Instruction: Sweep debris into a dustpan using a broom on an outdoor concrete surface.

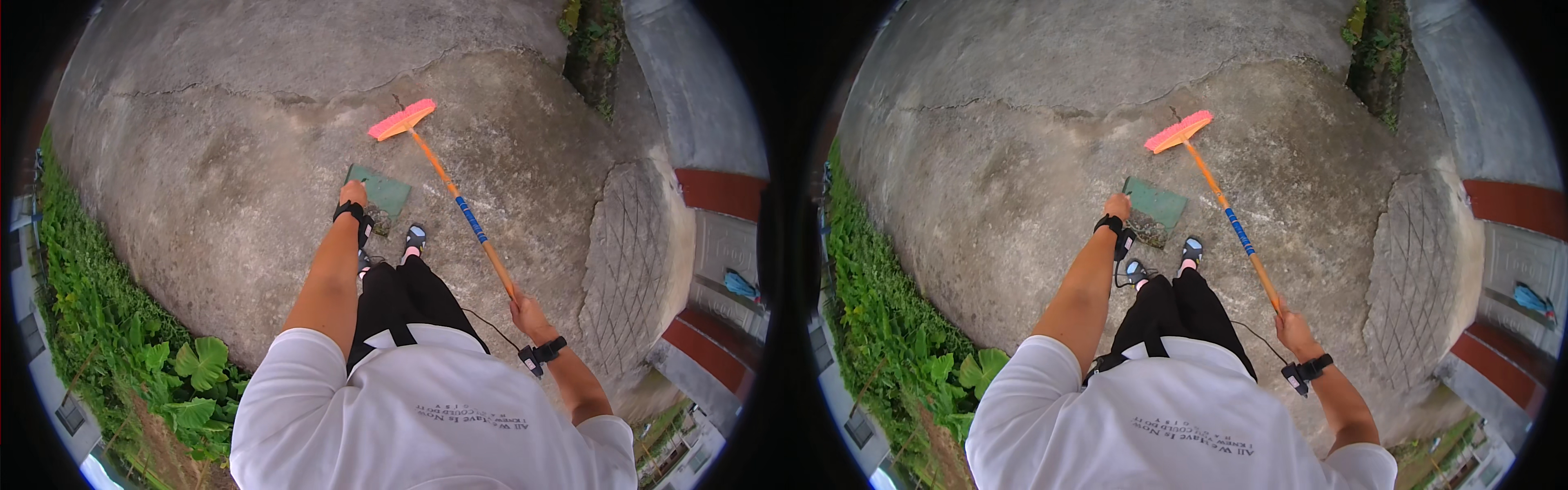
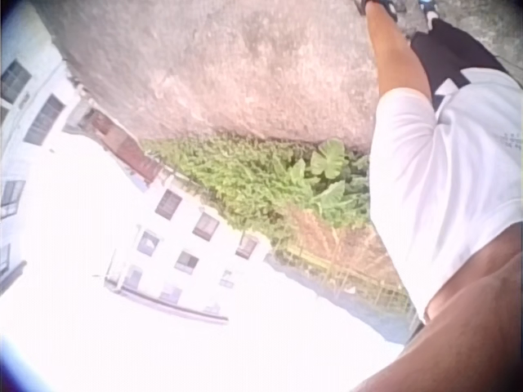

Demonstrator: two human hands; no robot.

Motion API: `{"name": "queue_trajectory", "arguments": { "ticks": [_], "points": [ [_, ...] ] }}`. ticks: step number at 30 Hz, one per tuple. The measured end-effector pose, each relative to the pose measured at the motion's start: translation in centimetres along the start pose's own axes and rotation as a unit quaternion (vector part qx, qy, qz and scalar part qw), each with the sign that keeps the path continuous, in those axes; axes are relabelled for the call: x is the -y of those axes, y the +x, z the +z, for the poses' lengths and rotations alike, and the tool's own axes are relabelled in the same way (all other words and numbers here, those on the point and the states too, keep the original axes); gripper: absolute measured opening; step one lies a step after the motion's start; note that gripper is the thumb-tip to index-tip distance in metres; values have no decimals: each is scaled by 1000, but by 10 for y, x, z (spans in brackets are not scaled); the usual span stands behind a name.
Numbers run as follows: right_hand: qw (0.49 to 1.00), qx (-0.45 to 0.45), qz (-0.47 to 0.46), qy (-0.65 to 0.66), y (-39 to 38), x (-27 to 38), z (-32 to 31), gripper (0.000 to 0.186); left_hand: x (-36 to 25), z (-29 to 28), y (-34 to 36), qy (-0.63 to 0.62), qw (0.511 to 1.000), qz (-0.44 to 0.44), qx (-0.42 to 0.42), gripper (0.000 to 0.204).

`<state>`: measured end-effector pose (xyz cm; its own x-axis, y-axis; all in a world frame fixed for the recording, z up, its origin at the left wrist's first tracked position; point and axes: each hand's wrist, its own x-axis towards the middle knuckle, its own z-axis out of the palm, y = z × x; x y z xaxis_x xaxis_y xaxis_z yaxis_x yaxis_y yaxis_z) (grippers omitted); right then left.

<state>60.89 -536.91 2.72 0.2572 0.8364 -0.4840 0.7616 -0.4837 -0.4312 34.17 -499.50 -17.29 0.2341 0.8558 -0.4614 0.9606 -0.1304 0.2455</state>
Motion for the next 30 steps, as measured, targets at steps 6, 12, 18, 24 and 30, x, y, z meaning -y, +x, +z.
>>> {"name": "queue_trajectory", "arguments": {
  "ticks": [6,12,18,24,30],
  "points": [
    [988,113,90,50,-119,-13,-34,42,8,6,3,-64,997,-2,-38,23],
    [938,56,168,299,-184,-76,7,35,6,-1,4,-45,999,-3,-28,24],
    [988,23,83,125,-73,-25,-12,38,10,9,3,-28,999,-19,-43,27],
    [995,-49,54,66,59,19,-6,35,-9,-7,-6,-64,996,-61,0,25],
    [997,4,45,-58,54,16,-10,36,-8,-9,-8,-27,999,-31,-13,24]
  ]
}}
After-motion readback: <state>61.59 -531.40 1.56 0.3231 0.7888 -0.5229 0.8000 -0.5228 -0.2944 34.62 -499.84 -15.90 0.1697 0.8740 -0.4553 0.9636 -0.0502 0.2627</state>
